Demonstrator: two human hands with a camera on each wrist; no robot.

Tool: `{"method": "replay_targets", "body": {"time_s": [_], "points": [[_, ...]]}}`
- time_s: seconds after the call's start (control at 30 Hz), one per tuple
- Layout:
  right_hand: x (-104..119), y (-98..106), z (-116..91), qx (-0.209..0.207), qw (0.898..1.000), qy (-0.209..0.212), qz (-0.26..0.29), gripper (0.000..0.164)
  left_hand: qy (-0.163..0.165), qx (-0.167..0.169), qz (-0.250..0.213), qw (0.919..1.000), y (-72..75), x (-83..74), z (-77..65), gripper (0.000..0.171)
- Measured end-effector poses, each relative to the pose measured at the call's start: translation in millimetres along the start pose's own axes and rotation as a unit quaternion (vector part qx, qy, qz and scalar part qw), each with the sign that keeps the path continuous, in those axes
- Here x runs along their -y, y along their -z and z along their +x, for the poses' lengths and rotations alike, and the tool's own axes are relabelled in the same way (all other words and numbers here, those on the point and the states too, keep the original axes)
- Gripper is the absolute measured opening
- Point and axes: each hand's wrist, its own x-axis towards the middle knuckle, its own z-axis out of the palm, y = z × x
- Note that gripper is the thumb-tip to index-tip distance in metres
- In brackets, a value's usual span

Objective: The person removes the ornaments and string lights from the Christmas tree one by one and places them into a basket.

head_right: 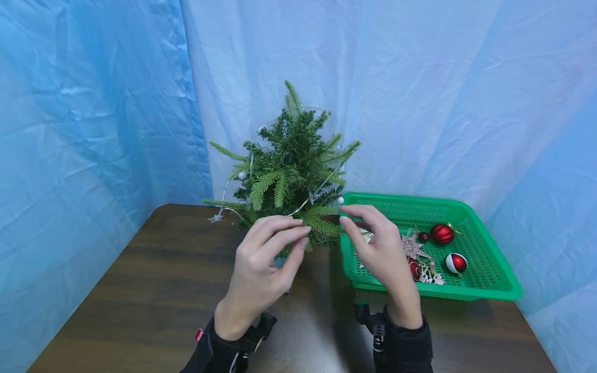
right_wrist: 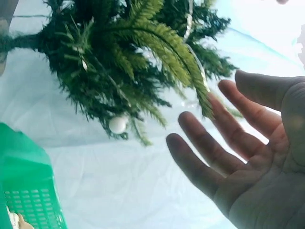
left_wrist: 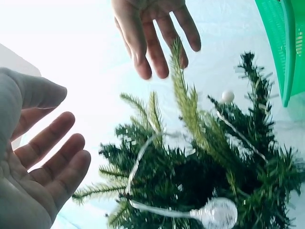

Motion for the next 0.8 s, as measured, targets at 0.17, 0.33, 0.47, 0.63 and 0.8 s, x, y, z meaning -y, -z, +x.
{"method": "replay_targets", "body": {"time_s": [0.17, 0.33, 0.47, 0.63, 0.8], "points": [[-1, -2, 1, -0.009, 1.0, 0.002, 0.002, 0.029, 0.03, -0.048, -0.036, 0.9977, 5.7, 9.4, 0.4, 0.017], [-1, -4, 3, -0.015, 1.0, -0.007, 0.001, 0.027, 0.043, -0.098, -0.019, 0.9941, 12.1, 17.3, 1.4, 0.017], [1, -7, 3, -0.015, 1.0, -0.022, 0.015, 0.027, 0.044, -0.129, -0.018, 0.9906, 15.7, 22.6, 1.8, 0.017], [2, -10, 5, -0.006, 0.996, -0.047, 0.079, 0.031, 0.064, -0.154, -0.027, 0.9856, 22.0, 33.7, -0.8, 0.017], [3, -9, 5, -0.022, 0.98, -0.096, 0.175, 0.036, 0.153, -0.143, -0.044, 0.9769, 27.5, 53.0, -8.0, 0.022]]}}
